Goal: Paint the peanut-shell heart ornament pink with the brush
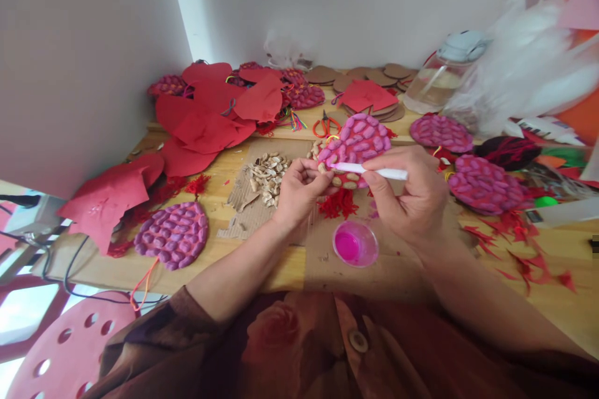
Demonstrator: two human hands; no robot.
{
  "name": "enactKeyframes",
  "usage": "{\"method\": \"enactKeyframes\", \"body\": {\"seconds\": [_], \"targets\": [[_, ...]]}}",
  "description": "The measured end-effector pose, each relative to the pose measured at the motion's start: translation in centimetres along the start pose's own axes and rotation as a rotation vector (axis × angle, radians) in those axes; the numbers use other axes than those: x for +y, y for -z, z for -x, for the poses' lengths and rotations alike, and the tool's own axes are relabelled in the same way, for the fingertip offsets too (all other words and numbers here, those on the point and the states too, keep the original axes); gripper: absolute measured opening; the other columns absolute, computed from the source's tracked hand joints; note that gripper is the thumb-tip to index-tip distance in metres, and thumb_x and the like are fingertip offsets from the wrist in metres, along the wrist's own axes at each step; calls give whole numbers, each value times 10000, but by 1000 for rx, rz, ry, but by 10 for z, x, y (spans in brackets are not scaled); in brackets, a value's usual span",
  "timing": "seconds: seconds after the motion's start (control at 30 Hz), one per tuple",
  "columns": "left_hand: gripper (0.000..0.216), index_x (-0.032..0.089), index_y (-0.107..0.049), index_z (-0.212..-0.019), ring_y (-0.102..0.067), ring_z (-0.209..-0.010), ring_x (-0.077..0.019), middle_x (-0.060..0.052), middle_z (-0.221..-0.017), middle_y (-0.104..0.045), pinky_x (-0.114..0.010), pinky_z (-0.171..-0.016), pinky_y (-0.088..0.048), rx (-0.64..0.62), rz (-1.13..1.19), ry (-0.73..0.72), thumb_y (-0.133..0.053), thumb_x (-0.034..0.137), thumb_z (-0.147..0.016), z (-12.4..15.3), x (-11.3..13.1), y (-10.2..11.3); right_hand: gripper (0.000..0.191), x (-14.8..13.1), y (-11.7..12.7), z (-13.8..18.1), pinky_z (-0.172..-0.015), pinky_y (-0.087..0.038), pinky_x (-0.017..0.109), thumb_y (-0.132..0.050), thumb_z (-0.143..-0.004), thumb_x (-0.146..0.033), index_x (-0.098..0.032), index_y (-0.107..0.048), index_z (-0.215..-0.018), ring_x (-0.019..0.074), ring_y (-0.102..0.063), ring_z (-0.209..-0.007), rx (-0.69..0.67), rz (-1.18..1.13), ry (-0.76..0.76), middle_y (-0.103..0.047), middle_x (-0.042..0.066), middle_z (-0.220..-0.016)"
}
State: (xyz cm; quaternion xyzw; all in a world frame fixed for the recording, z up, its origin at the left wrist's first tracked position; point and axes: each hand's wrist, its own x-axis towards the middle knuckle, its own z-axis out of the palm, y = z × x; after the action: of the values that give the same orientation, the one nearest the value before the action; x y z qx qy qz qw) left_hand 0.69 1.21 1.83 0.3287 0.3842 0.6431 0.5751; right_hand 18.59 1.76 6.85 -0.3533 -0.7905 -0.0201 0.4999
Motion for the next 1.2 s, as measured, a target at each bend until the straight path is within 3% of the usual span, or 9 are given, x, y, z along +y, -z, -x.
{"method": "enactKeyframes", "body": {"seconds": [0.2, 0.33, 0.9, 1.03, 1.2], "targets": [[465, 183, -540, -890, -683, -590, -108, 46, -684, -665, -231, -585, -621, 10, -8, 7, -914, 316, -648, 0, 2, -1, 61, 1, 1, 0, -829, -508, 410, -676, -925, -274, -261, -686, -984, 228, -679, -908, 36, -28, -101, -735, 26, -922], [460, 187, -540, -904, -696, -604, -121, 38, -698, -676, -238, -584, -621, -4, -16, 9, -907, 323, -662, 1, 1, 0, 67, 0, 1, 0, -816, -514, 416, -675, -922, -264, -262, -689, -987, 225, -681, -883, -11, -73, -90, -735, 28, -918], [450, 180, -550, -886, -702, -622, -122, 29, -717, -685, -227, -578, -613, -14, -3, 34, -908, 314, -650, 1, 2, 0, 95, 5, 6, -2, -789, -538, 420, -683, -917, -280, -291, -687, -1012, 233, -685, -872, 16, -124, -174, -732, 31, -949], [462, 181, -551, -900, -697, -608, -120, 38, -709, -677, -227, -567, -612, -18, 9, 38, -913, 310, -643, 1, 2, 0, 63, 4, 5, -2, -822, -529, 436, -675, -917, -267, -271, -688, -979, 237, -683, -872, -18, -126, -124, -734, 35, -926], [452, 174, -557, -881, -697, -604, -119, 38, -702, -675, -229, -566, -616, -27, 18, 30, -920, 302, -646, 2, 3, 0, 95, 5, 5, 0, -766, -528, 406, -695, -906, -256, -269, -689, -999, 218, -683, -820, 55, -141, -163, -736, 25, -912]]}}
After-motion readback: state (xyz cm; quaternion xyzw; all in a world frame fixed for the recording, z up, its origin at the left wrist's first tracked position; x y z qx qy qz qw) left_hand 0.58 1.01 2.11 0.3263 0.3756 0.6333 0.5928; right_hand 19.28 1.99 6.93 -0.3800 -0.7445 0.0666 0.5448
